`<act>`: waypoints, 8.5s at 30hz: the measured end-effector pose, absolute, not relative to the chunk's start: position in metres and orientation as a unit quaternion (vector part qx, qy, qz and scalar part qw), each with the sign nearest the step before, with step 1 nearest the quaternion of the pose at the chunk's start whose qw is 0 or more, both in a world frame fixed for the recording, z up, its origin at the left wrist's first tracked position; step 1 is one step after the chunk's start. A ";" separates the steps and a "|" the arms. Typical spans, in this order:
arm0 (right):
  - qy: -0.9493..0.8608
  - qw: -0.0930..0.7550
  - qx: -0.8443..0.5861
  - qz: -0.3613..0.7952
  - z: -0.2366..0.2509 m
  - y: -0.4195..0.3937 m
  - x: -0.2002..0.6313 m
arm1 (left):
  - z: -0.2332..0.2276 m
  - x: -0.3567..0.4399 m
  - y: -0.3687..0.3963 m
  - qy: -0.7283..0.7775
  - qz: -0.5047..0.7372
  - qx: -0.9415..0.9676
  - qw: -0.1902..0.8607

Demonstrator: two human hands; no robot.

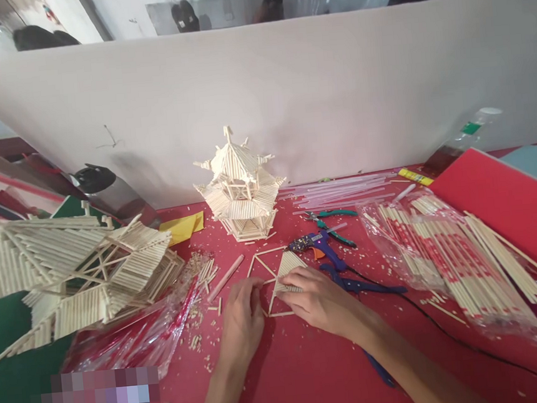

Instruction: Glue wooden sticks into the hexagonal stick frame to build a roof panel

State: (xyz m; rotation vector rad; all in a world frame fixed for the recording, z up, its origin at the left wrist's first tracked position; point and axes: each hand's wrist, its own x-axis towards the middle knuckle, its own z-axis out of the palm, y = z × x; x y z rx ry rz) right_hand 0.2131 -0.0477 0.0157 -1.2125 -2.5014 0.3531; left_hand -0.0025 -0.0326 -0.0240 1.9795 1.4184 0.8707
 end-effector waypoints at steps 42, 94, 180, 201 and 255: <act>-0.805 0.235 -0.472 0.271 0.007 -0.051 0.222 | -0.037 -0.005 -0.039 0.513 0.324 0.779 0.157; -0.596 0.275 -0.751 -0.075 0.024 -0.034 0.368 | -0.026 -0.008 -0.027 0.558 0.299 0.764 0.125; -0.767 0.270 -0.489 0.316 0.032 -0.067 0.218 | 0.003 0.010 -0.045 0.431 0.614 0.423 0.508; -0.706 0.349 -0.468 0.401 0.034 -0.048 0.272 | -0.003 0.000 -0.030 0.370 0.713 0.283 0.524; -0.722 0.400 -0.505 0.251 0.032 -0.040 0.275 | 0.014 0.009 -0.081 0.444 0.477 0.623 0.433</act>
